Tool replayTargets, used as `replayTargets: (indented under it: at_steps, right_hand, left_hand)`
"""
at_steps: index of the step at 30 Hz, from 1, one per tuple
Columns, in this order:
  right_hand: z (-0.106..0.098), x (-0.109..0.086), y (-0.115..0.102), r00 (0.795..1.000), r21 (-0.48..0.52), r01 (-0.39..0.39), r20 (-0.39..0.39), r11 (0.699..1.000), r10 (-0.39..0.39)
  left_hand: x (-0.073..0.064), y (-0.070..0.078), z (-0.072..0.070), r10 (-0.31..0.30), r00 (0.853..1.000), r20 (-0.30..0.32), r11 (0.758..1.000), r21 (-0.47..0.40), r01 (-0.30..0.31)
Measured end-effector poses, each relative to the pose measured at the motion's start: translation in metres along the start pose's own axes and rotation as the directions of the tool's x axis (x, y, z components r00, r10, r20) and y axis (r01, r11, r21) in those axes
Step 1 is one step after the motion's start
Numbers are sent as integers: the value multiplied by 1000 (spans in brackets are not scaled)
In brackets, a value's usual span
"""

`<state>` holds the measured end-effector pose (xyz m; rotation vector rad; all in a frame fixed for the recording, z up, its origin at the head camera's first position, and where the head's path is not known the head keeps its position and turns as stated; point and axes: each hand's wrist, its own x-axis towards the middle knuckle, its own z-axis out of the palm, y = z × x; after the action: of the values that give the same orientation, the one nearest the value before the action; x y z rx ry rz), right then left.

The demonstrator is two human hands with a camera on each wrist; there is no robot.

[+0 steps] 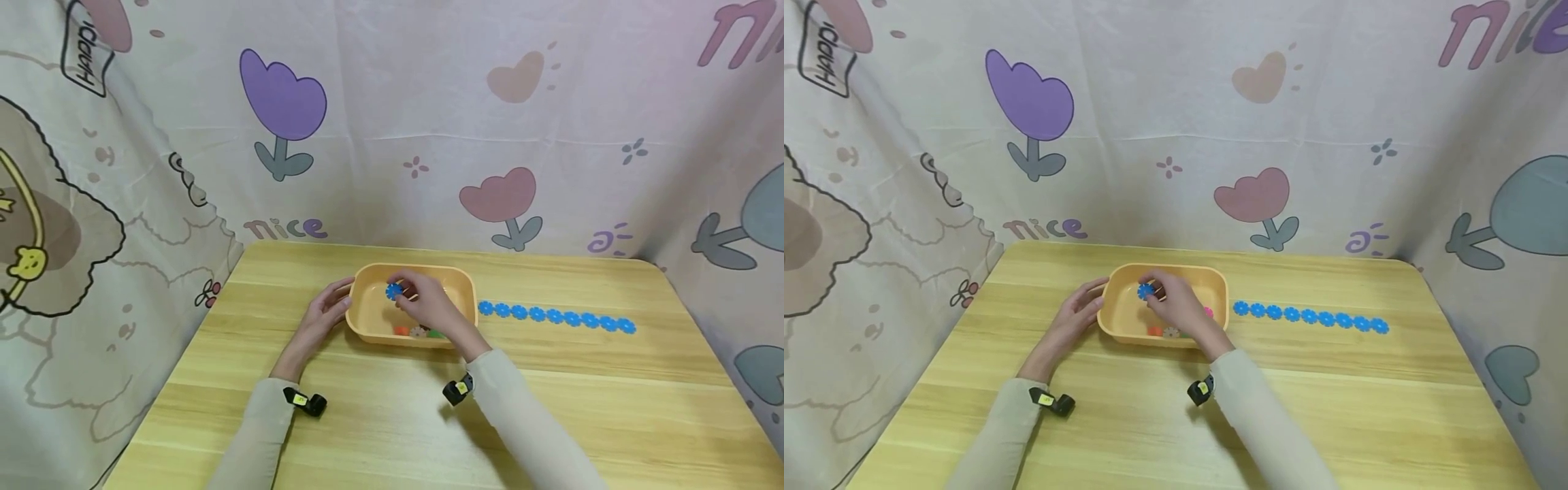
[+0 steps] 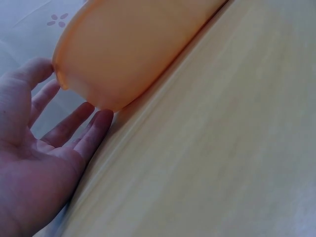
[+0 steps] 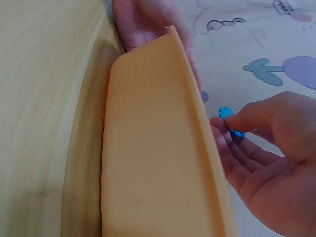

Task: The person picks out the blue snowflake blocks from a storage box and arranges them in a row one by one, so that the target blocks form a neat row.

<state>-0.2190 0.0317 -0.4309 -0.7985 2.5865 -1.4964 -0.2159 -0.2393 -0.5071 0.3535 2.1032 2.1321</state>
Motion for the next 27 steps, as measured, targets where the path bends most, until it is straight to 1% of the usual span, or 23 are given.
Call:
replayTargets:
  at_steps: [6,14,21,27]
  right_hand:
    - [-11,-12,-2,1000,-1,3,-23,1000,-3]
    - [-22,-26,-2,999,25,30,-41,999,-29]
    - [-31,-43,-3,994,28,58,-96,998,-55]
    - [-40,-62,-5,990,34,35,-137,999,-30]
  left_hand:
    - [0,0,1,4,1000,-1,1000,-10,-4]
    - [1,1,1,-3,1000,-2,1000,-5,3]
    - [0,1,0,3,1000,-4,1000,-10,-3]
    - [-1,1,2,5,1000,2,1000,-27,-5]
